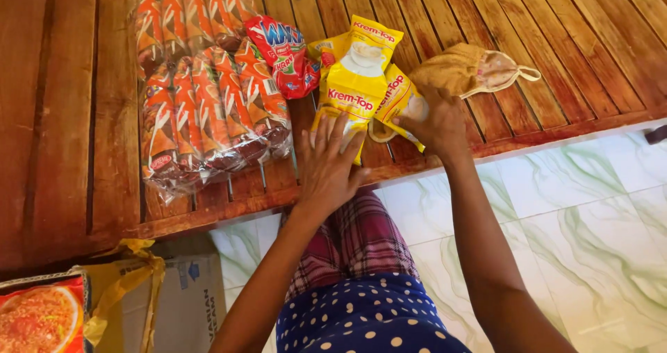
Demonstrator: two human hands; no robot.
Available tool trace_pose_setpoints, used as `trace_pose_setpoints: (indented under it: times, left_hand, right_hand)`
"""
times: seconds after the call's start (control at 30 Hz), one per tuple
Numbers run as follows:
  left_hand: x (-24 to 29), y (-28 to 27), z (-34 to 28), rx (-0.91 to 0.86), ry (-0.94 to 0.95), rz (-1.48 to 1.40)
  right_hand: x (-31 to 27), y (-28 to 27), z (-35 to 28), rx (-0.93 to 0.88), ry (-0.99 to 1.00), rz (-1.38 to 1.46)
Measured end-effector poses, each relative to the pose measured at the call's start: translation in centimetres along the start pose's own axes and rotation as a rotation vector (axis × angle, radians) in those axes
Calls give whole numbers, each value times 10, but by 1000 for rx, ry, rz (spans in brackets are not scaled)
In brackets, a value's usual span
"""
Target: Organize and pack various packaged snacks, noodles, and coffee creamer into a cardboard box.
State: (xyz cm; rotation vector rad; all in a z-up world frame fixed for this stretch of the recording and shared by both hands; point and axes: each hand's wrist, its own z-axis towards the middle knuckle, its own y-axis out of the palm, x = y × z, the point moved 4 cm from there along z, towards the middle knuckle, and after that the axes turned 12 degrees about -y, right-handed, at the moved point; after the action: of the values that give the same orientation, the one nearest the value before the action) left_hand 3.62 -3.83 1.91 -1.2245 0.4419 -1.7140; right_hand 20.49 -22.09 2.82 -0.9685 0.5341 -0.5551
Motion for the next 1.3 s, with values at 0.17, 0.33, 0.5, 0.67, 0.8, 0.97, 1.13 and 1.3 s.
trace_pose_setpoints:
  times: [0.17, 0.33, 0.5, 0.67, 0.8, 0.97, 1.13, 1.3]
  left_hand:
    - [-3, 25, 5, -32, -116, 180]
    - [-11, 41, 14, 38, -166, 162]
    - [-21, 44, 16, 112, -208, 94]
    - [-10, 10, 4, 207, -152, -154]
    - [-19, 14, 3, 278, -184, -238]
    - [-31, 18, 2, 284, -248, -408]
    - [-23, 10, 4, 250, -231, -406]
    - [-22, 6, 6, 241, -193, -421]
  right_hand:
    - [16, -2, -8, 78, 191, 114]
    - [59, 15, -17, 118, 196, 339]
    - [49, 12, -28, 77, 372, 599]
    - [2, -4, -31, 431, -25, 278]
    - [-9, 28, -3, 305, 515, 1522]
    - [39, 99, 60, 429, 647, 1894]
    - [16, 106, 96, 375, 506, 1677]
    - [12, 109, 99, 361, 394, 1530]
